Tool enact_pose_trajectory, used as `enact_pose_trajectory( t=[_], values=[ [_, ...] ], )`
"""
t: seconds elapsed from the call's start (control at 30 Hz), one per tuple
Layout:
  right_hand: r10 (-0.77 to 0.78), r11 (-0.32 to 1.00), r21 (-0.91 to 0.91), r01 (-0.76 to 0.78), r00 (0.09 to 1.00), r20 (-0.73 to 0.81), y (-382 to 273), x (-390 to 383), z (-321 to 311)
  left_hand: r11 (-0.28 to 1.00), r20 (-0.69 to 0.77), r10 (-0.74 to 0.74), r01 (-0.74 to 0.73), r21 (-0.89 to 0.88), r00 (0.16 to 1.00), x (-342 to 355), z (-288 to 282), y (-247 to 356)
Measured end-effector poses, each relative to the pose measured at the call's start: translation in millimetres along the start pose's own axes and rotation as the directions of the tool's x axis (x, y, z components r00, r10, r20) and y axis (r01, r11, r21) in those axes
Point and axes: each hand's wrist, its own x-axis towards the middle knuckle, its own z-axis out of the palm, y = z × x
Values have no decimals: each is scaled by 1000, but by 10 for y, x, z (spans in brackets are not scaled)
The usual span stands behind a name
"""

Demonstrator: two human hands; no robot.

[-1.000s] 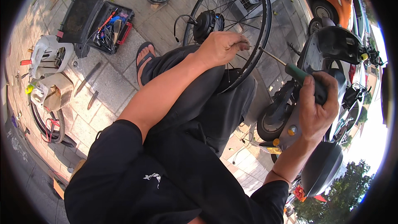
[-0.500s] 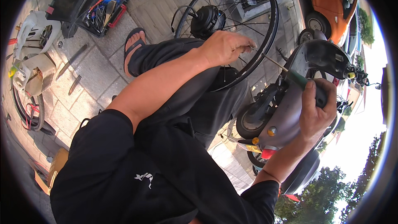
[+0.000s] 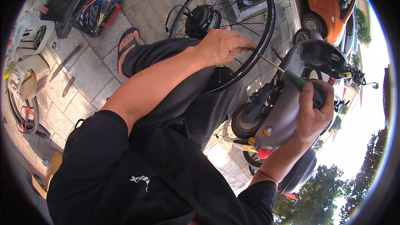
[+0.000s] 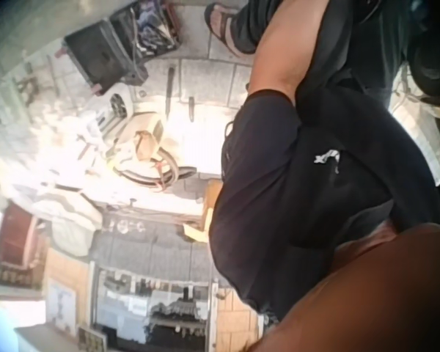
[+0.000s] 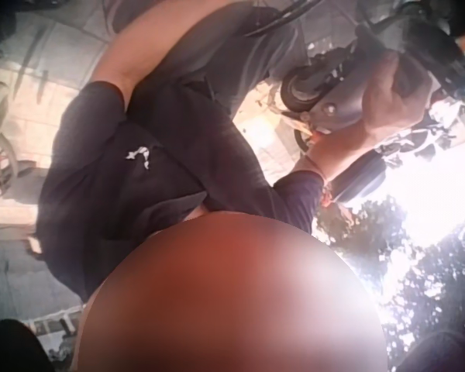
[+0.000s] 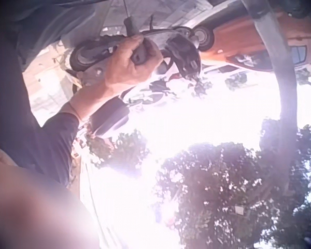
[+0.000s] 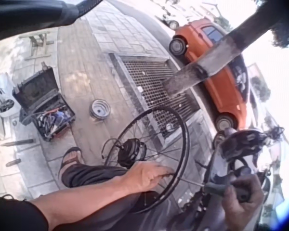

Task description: The person sits on the ground and adjusts the spokes of a bicycle wheel using a spoke wrench. They rotate the wheel, tighten or loosen individual spokes, and check alignment by hand.

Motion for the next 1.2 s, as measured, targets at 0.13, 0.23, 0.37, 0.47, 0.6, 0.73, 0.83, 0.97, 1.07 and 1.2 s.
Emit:
enact_pose_trajectory(
  t=[0.13,0.23,0.37,0.47,0.6,0.73,0.83,0.97,1.07,1.2],
  values=[
    [15,1000,-5,-15,1000,-15,15,-5,15,1000,-17,26,-26,2,1000,8,-8,2],
    [21,1000,7,-21,1000,-12,38,-2,7,999,-34,46,-46,8,998,17,-12,-1],
    [38,999,27,-38,999,-7,43,-5,2,999,-46,40,-40,7,998,18,-17,-4],
    [49,998,41,-49,999,-12,50,-10,4,998,-43,56,-56,-12,998,18,-20,-8],
    [70,996,63,-69,997,-11,85,3,-2,997,-51,80,-80,-12,995,16,-21,-8],
    [119,990,61,-123,991,63,93,47,-48,997,-52,67,-68,-24,996,10,-11,-23],
    [-1,991,132,-16,992,124,160,79,-99,997,-41,66,-68,-35,997,14,2,-25],
    [-102,977,201,74,986,134,254,29,-108,996,-67,77,-80,-43,995,18,8,-29],
    [107,973,193,-128,988,115,242,50,-90,995,-59,100,-100,3,993,39,26,-52],
    [196,957,181,-227,965,175,309,139,-124,995,-51,96,-96,13,994,41,32,-39]
  ],
)
